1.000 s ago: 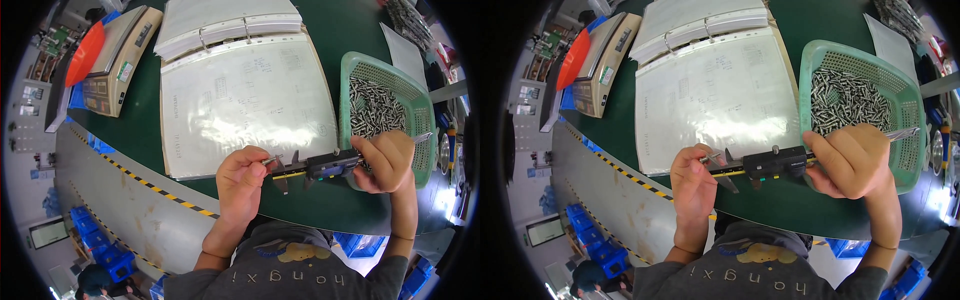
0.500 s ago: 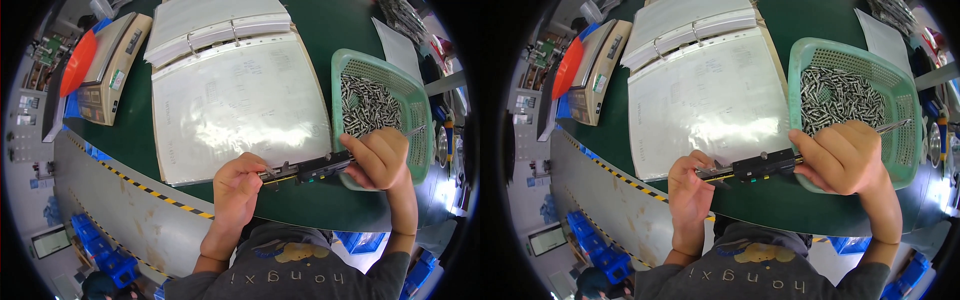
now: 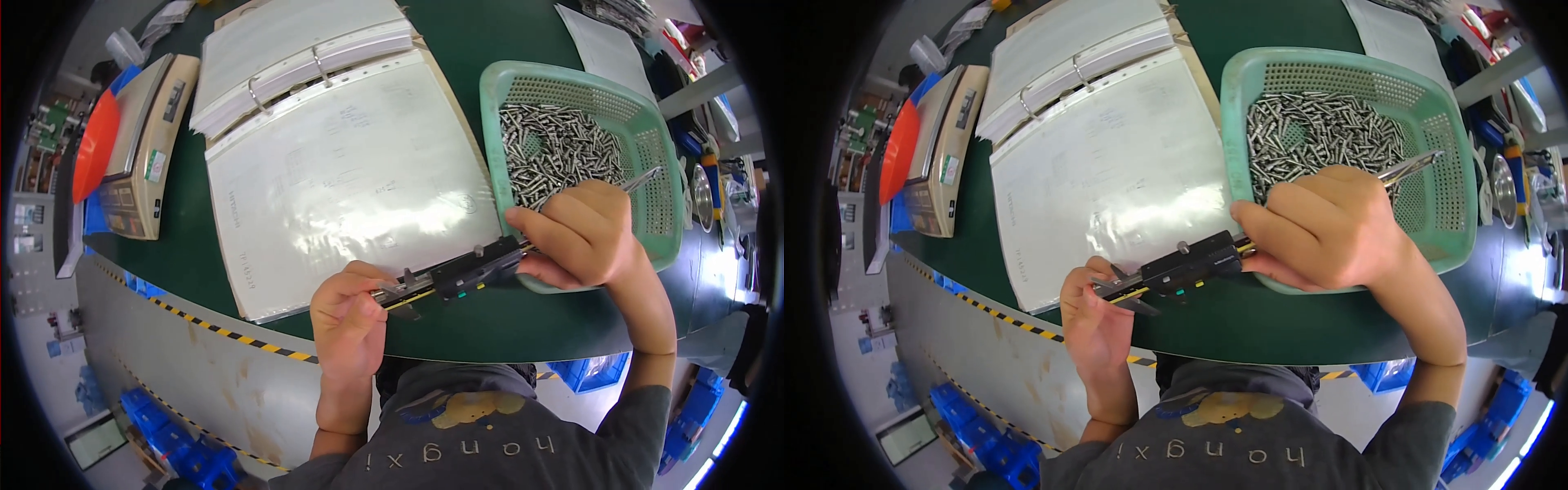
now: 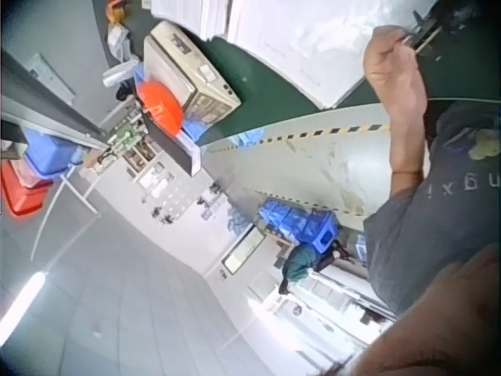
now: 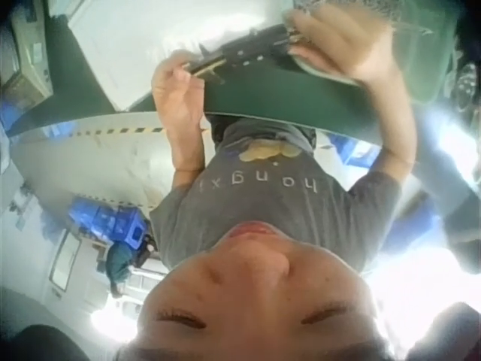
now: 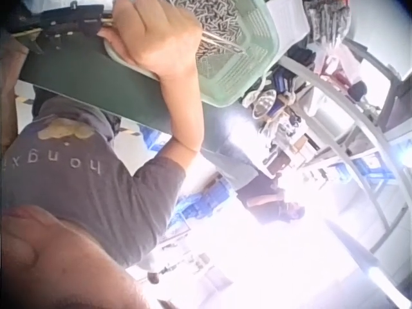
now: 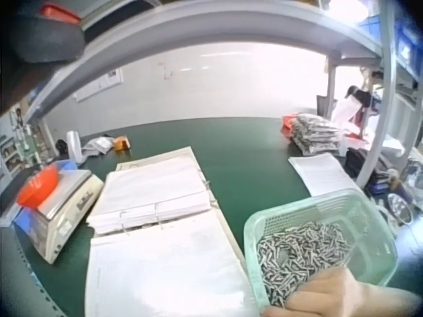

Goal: Measuring the dimensions of small metal components using a digital caliper at a manufacturing workbench.

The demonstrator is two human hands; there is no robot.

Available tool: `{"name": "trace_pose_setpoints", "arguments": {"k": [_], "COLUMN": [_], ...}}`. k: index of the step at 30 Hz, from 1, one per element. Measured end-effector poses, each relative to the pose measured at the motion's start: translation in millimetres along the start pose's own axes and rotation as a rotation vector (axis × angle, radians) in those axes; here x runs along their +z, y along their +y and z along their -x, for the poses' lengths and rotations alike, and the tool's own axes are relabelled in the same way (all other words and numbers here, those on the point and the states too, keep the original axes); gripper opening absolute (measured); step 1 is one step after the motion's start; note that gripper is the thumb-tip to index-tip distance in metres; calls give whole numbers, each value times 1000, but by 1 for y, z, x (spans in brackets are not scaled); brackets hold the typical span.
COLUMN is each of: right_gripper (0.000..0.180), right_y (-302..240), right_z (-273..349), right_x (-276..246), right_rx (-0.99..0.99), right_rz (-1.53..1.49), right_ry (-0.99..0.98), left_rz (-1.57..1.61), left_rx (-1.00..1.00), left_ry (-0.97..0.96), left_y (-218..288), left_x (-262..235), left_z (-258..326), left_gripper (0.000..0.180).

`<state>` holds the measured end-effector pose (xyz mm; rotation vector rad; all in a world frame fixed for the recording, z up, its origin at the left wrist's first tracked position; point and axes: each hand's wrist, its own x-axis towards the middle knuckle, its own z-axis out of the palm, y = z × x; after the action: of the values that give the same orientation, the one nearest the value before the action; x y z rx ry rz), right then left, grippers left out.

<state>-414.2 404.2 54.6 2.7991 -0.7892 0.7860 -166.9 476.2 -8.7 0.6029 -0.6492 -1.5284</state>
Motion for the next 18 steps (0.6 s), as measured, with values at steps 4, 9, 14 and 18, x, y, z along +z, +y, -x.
{"name": "trace_pose_setpoints", "arguments": {"k": [4, 9, 14, 18], "right_gripper": [31, 32, 35, 39], "right_y": [2, 3, 0, 0], "right_z": [2, 0, -2, -2], "right_x": [0, 0, -2, -2], "right_rx": [6, -9, 12, -27], "right_rz": [6, -10, -28, -14], "right_ry": [-6, -35, -21, 15], "left_rz": [-6, -80, 47, 16], "left_rx": [-25, -15, -29, -19], "left_ry": [15, 18, 17, 33], "left_y": [-1, 1, 0, -4], "left_x": [-1, -1, 1, 0], "left_z": [-1, 0, 1, 4], "left_gripper": [16, 15, 19, 20]}}
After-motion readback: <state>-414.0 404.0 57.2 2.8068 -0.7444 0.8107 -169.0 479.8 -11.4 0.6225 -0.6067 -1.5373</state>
